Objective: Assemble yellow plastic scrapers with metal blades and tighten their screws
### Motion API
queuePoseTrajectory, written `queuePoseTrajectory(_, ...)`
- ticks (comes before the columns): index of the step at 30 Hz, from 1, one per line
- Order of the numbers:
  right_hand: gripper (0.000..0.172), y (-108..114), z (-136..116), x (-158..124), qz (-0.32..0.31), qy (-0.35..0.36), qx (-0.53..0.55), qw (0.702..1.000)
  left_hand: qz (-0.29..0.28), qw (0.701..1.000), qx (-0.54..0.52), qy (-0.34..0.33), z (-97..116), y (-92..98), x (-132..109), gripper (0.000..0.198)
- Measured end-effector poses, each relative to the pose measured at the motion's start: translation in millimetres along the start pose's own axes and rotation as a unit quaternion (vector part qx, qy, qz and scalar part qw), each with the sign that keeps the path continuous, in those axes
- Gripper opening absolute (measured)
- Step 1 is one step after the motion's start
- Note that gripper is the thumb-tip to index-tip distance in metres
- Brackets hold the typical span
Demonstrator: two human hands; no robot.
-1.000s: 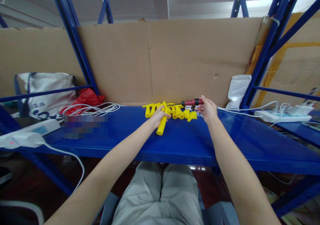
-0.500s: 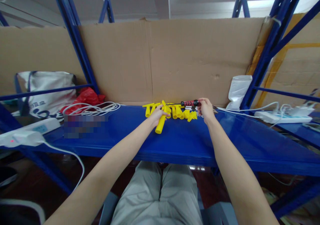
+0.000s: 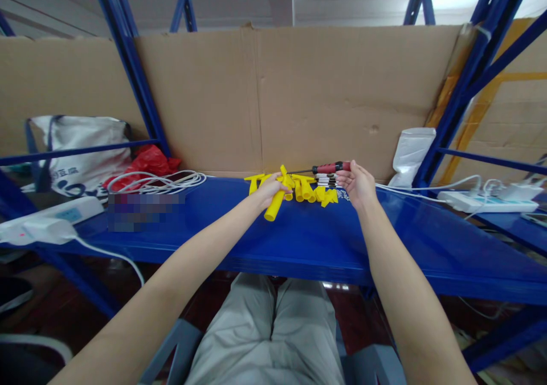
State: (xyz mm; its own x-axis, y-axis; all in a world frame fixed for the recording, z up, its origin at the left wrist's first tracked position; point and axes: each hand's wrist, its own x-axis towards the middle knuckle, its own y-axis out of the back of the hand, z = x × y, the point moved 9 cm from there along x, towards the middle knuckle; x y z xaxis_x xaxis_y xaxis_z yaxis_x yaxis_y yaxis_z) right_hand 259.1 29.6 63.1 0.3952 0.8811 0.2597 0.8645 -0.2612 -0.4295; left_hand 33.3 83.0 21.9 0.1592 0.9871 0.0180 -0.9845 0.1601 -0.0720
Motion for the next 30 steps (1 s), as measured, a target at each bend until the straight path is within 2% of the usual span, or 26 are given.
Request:
queuePoseTrajectory(4, 0.026, -4, -4, 2, -0.034, 0.042, -0.018, 0.998, -0.002, 1.000, -0.021, 0.004, -6, 1.2, -4, 0.070)
queuePoseTrajectory(10, 0.031, 6, -9, 11, -0.015, 0.113, -0.046, 0.992, -0.027, 0.998, -0.054, -0.010, -6, -1.9, -8, 0.076)
queuePoseTrajectory(20, 0.010, 16, -6, 25, 0.013, 0.144, -0.159, 0.977, -0.055, 0.997, -0.055, 0.025, -16, -2.7, -10, 0.078)
queuePoseTrajectory(23, 0.014, 18, -8, 24, 0.031, 0.172, -0.202, 0.964, -0.063, 0.996, -0.056, 0.033, -20, -3.2, -7, 0.073)
queuePoseTrajectory(28, 0.028, 15, -23, 11, 0.063, 0.276, -0.262, 0.923, -0.064, 0.996, -0.058, 0.036, -23, -2.8, -4, 0.073)
queuePoseTrajectory(30, 0.031, 14, -23, 8, 0.061, 0.274, -0.246, 0.928, -0.054, 0.996, -0.058, 0.037, -23, -1.4, -5, 0.073)
